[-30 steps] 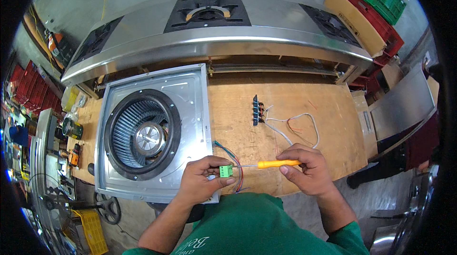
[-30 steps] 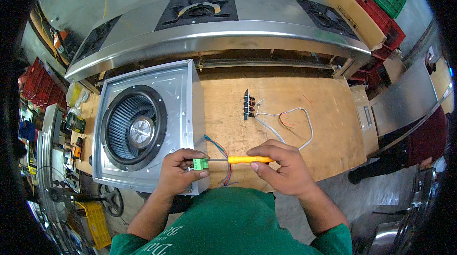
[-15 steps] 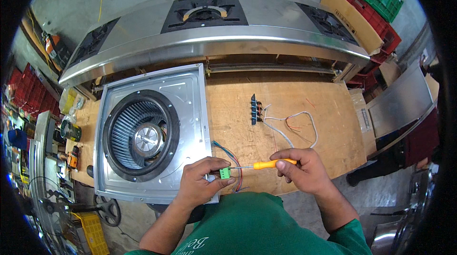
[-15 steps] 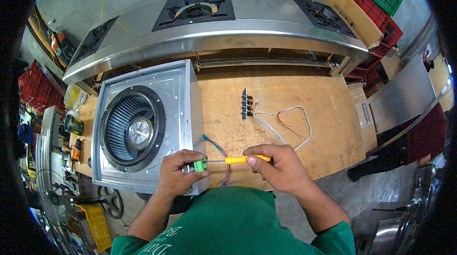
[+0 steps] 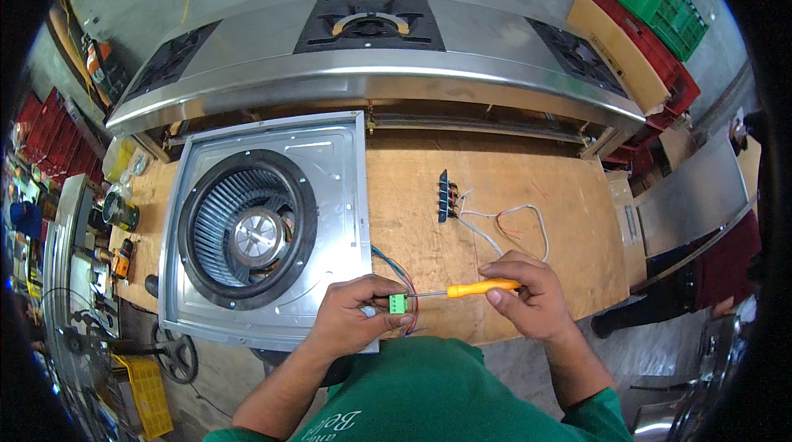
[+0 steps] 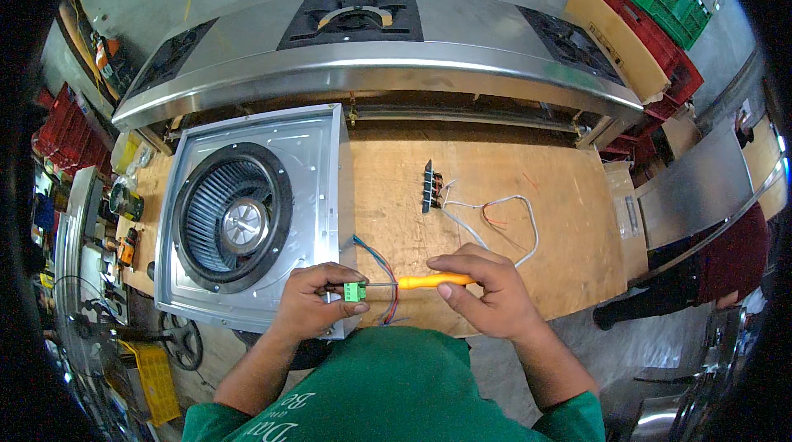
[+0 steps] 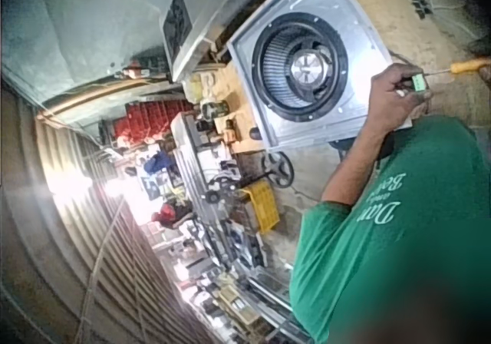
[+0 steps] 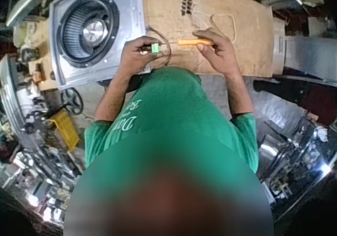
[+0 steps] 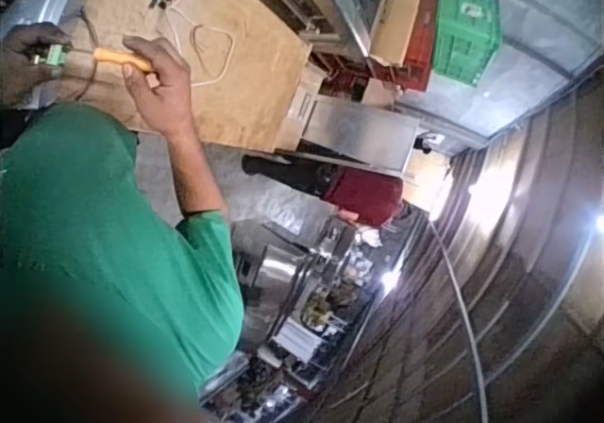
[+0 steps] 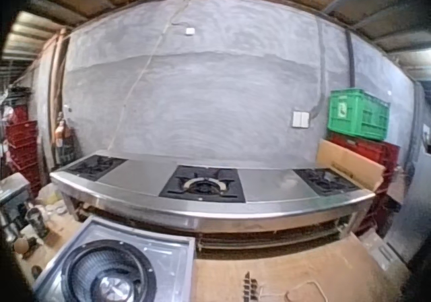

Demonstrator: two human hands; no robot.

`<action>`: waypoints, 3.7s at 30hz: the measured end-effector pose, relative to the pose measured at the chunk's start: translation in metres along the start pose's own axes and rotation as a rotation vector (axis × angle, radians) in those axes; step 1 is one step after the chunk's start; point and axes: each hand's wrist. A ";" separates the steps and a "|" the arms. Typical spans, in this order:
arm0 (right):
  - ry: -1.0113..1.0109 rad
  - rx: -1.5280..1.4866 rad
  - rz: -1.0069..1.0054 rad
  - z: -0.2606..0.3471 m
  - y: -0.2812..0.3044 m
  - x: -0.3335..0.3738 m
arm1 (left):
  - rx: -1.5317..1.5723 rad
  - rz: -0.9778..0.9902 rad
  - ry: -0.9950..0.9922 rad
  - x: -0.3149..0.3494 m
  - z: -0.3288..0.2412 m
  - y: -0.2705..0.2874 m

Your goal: The person retrieves a screwdriver from a toolbox and uses it to work on a green electrical terminal block connected to wires on a workbench. They then use pliers to strip the ends of the wires.

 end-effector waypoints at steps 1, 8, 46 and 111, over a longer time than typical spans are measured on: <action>0.104 -0.032 -0.072 -0.009 -0.006 0.002 | 0.004 -0.002 0.003 0.000 0.000 0.000; -0.523 -0.356 -0.092 -0.006 0.003 0.008 | -0.041 -0.032 0.005 0.000 -0.003 0.000; 0.087 -0.412 -0.276 -0.032 -0.027 0.004 | -0.158 -0.070 -0.079 -0.002 -0.012 0.004; 0.047 0.022 -0.005 0.029 -0.020 -0.022 | 0.660 0.123 0.253 -0.001 0.003 0.014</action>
Point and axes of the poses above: each hand's wrist, its own x-axis away from the middle knuckle, its own y-axis out of the back of the hand, z = x × y, and after that the axes turned 15 degrees about y, right-handed
